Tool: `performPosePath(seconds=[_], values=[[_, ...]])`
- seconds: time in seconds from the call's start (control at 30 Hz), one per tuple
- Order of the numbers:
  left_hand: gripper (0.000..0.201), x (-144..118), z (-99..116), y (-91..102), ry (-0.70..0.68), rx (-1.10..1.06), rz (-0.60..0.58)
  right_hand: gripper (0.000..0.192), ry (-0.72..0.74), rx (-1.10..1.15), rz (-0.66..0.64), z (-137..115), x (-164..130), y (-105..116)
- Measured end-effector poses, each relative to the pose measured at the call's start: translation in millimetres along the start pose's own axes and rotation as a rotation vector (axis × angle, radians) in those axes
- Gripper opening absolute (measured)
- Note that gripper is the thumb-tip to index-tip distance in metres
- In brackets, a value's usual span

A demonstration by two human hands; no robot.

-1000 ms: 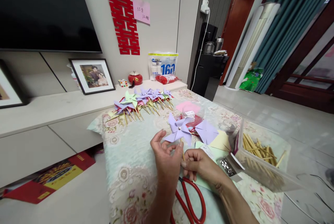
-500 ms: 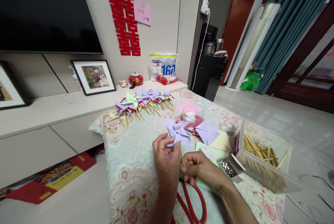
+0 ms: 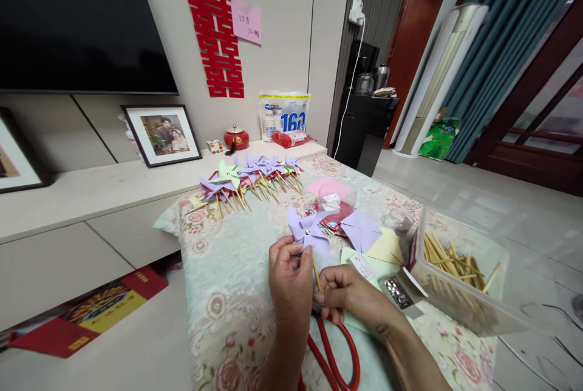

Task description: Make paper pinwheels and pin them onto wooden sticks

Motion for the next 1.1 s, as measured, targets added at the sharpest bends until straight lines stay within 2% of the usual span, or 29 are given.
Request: performPosePath(seconds=[0.3,0.73,1.0,1.1], values=[[0.013,-1.6,1.2,-3.0,0.034,0.003,0.011,0.024,0.002,-0.045,0.025,2.9,2.7,-1.2],[0.011,-1.3,0.5,-3.3,0.004,0.035,0.024,0.014,0.018,-0.100,-0.001,3.1,0.6,-2.2],[0.014,-1.4,5.3,0.2,0.009,0.021,0.041,0.021,0.040,-0.064,0.043,3.2,3.7,2.8],[0.020,2.0,4.2,5.8,0.083,-0.003,0.094,0.021,0.060,-0.074,0.057,1.8,3.9,4.6]])
Point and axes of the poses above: each hand's wrist, its own x-axis towards the middle knuckle, its own y-axis out of the back of the hand, z = x × y, the point moved 3 cm from there along x, towards the middle knuckle, and after that the axes turned 15 degrees about z, right-handed, at the moved point
